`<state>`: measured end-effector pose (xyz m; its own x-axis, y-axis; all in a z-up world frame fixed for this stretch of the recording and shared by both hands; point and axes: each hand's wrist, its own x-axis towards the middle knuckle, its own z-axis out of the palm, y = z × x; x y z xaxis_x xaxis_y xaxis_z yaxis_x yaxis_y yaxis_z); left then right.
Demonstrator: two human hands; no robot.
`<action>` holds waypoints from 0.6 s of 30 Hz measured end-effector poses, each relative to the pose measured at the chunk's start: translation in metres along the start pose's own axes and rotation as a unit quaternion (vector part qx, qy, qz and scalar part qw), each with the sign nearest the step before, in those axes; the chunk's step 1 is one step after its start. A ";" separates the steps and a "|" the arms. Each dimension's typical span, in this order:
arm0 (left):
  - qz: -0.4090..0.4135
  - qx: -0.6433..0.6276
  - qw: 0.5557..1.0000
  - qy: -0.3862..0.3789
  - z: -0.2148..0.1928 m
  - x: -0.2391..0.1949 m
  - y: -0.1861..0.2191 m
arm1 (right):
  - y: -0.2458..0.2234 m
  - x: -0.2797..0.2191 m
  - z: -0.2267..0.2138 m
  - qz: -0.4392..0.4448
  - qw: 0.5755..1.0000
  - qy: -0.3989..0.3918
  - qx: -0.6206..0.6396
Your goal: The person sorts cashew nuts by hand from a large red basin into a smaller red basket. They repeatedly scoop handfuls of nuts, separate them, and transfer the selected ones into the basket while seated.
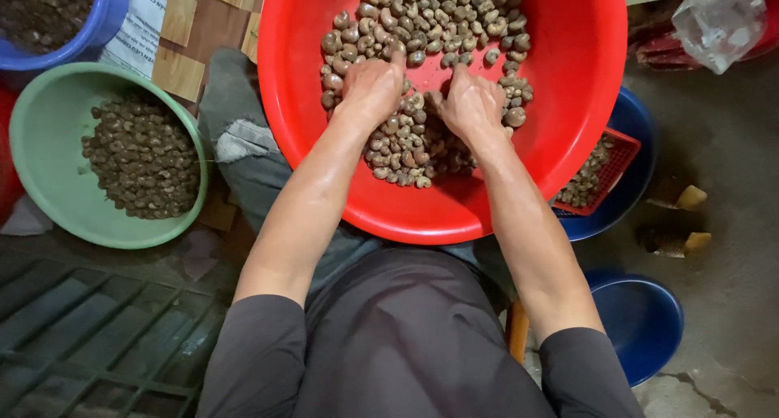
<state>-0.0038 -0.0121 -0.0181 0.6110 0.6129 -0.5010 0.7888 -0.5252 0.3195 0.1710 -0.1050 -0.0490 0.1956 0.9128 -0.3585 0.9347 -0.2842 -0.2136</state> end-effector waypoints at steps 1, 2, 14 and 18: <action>0.000 -0.001 1.000 0.000 0.004 0.002 -0.001 | 0.001 -0.001 0.001 0.000 1.000 -0.001 -0.001; 0.014 0.016 1.000 0.015 0.008 0.004 -0.001 | 0.001 -0.002 0.000 -0.006 1.000 0.000 -0.002; 0.126 -0.728 0.673 -0.016 -0.067 -0.030 -0.002 | -0.013 -0.009 -0.067 0.117 0.894 -0.119 0.416; 0.111 -0.758 0.641 0.054 -0.047 -0.011 -0.009 | -0.005 -0.010 -0.091 0.052 0.601 -0.085 0.793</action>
<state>-0.0146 0.0135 0.0223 0.6556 0.7028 -0.2762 -0.2090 0.5204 0.8280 0.1909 -0.0861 0.0383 0.0692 0.8611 -0.5038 -0.5649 -0.3824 -0.7312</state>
